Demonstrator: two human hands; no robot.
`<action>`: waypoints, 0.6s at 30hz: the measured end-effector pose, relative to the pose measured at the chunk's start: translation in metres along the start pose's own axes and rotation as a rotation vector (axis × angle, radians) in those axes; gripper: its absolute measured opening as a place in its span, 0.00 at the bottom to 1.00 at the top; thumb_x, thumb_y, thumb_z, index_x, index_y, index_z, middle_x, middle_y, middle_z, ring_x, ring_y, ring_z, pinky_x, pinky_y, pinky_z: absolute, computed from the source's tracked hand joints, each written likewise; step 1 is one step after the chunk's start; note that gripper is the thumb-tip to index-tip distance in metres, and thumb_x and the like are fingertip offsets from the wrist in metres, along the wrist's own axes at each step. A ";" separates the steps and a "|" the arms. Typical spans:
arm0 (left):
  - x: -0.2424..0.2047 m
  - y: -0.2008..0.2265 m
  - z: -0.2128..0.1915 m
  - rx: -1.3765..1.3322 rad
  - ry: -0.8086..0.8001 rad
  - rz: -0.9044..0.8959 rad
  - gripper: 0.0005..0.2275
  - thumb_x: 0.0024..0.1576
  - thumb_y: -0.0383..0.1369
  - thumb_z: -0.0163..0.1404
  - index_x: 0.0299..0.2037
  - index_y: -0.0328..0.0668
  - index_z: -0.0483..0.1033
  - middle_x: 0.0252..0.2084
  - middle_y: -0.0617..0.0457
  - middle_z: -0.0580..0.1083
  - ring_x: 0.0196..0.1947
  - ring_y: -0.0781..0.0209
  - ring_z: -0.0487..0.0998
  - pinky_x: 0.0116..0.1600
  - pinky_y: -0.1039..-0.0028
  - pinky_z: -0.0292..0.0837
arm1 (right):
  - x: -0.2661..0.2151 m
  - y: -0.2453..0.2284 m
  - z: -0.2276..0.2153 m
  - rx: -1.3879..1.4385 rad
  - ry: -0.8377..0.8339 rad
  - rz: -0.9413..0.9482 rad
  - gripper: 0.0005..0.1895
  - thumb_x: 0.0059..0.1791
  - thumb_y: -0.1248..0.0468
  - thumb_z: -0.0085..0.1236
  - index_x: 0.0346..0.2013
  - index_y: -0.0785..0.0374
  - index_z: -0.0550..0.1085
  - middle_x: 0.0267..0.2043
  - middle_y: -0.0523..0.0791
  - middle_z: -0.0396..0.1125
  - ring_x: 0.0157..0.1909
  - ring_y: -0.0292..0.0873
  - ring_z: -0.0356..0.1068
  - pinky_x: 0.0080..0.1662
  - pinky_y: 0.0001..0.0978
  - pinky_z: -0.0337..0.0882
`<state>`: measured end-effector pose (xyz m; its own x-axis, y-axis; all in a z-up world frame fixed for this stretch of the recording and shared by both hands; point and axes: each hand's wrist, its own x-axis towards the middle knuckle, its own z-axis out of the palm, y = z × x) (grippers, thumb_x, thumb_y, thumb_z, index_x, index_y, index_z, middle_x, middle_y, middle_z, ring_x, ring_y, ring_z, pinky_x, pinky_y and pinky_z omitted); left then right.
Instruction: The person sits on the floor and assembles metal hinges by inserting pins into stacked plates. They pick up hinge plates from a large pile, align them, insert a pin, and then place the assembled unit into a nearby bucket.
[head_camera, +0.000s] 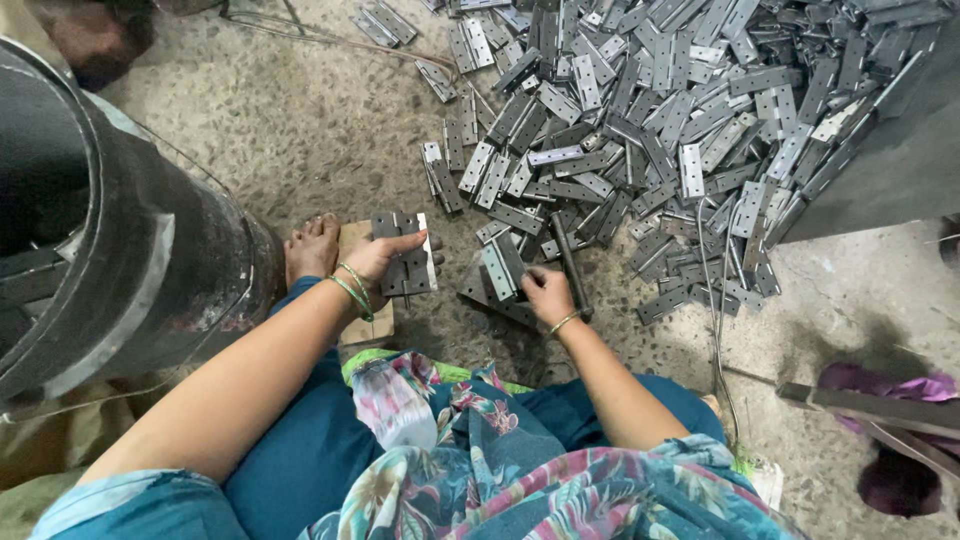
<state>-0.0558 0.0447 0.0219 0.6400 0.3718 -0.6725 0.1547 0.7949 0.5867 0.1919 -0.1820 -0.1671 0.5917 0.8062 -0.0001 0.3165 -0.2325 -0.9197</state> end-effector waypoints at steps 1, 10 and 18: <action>0.002 -0.002 0.001 -0.005 0.007 0.009 0.13 0.55 0.36 0.60 0.47 0.43 0.78 0.41 0.53 0.80 0.36 0.57 0.84 0.41 0.61 0.82 | -0.002 -0.027 0.002 0.042 0.038 -0.084 0.15 0.50 0.64 0.58 0.43 0.76 0.76 0.35 0.52 0.76 0.36 0.37 0.74 0.39 0.35 0.73; 0.023 -0.031 0.015 -0.131 -0.035 0.069 0.14 0.52 0.39 0.61 0.45 0.46 0.78 0.38 0.54 0.80 0.34 0.59 0.82 0.38 0.67 0.78 | -0.057 -0.258 0.046 -0.606 0.000 -0.691 0.24 0.45 0.62 0.56 0.53 0.73 0.75 0.52 0.60 0.69 0.52 0.62 0.69 0.56 0.49 0.70; -0.009 0.010 -0.008 -0.190 -0.277 0.206 0.15 0.52 0.27 0.60 0.49 0.34 0.77 0.42 0.50 0.80 0.41 0.56 0.82 0.47 0.62 0.82 | 0.037 -0.176 0.011 -0.214 0.261 -0.545 0.12 0.56 0.66 0.56 0.54 0.63 0.75 0.53 0.51 0.72 0.57 0.52 0.72 0.60 0.42 0.75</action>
<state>-0.0660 0.0535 0.0301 0.8260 0.4100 -0.3869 -0.1234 0.8012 0.5855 0.1502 -0.1051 -0.0095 0.4566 0.6862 0.5663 0.7481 0.0483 -0.6618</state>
